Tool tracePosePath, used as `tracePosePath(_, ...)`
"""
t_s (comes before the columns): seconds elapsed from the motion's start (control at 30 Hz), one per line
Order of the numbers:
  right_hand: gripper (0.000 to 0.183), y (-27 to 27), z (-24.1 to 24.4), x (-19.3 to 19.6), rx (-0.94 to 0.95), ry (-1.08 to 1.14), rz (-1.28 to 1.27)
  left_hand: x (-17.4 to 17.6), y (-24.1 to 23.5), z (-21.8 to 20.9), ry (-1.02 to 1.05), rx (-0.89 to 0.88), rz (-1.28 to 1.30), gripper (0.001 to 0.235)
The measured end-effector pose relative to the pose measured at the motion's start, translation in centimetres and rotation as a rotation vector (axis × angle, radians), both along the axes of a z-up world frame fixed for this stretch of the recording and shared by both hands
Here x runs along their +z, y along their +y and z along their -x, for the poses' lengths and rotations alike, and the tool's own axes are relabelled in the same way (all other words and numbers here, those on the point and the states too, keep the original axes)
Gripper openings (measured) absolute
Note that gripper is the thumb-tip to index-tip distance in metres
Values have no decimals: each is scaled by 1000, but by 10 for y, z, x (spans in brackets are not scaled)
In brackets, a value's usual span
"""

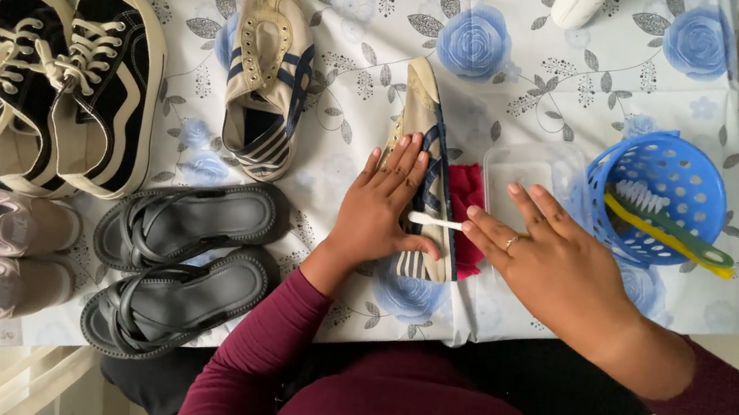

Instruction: The person scrubs the upper and side of a beige and blue sneaker with a toothbrush and wipes it with a pink cloth. They repeat this process on different sections of the shoe throughout the clip.

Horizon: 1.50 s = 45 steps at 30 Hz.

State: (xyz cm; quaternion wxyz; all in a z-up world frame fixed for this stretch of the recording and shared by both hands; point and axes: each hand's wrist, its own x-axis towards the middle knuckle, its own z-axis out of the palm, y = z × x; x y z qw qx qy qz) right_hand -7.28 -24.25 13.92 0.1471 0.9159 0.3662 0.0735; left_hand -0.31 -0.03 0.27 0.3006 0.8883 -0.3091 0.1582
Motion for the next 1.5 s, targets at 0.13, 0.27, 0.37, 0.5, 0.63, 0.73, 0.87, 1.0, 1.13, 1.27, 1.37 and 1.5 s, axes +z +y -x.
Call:
tracePosePath(0.13, 47, 2, -7, 14, 0, -35, 21, 0, -1, 1, 6, 2, 15, 138)
tracePosePath(0.27, 45, 6, -4, 17, 6, -29, 33, 0, -1, 0, 2, -8, 9, 138)
tracePosePath(0.37, 46, 14, -8, 32, 60, -67, 101, 9, 4, 0, 36, -38, -40, 134)
tracePosePath(0.5, 52, 19, -15, 32, 66, -115, 196, 13, 7, 1, 73, -86, -83, 129)
tracePosePath(0.63, 54, 25, -9, 35, 54, -61, 213, 12, 7, 1, 52, -75, -78, 132)
tracePosePath(0.73, 54, 26, -13, 37, 36, -138, 177, 12, 7, 1, 69, -88, -79, 131)
tracePosePath(0.87, 58, 17, -8, 22, 54, -51, 231, 12, 6, 1, 43, -81, -80, 131)
tracePosePath(1.0, 50, 15, -16, 30, 21, -132, 88, 19, 12, 0, 103, -122, -83, 122)
tracePosePath(1.13, 58, 2, -10, 22, 58, -22, 158, 29, 18, 1, 116, -187, -82, 97)
tracePosePath(1.27, 62, 2, -8, 24, 19, -45, 231, 32, 17, 1, 107, -196, -86, 99)
tracePosePath(1.37, 60, 9, -4, 19, 21, -43, 225, 27, 16, 2, 101, -183, -109, 111)
tracePosePath(1.5, 58, 13, 0, 19, 41, -33, 175, 23, 13, 2, 91, -152, -104, 123)
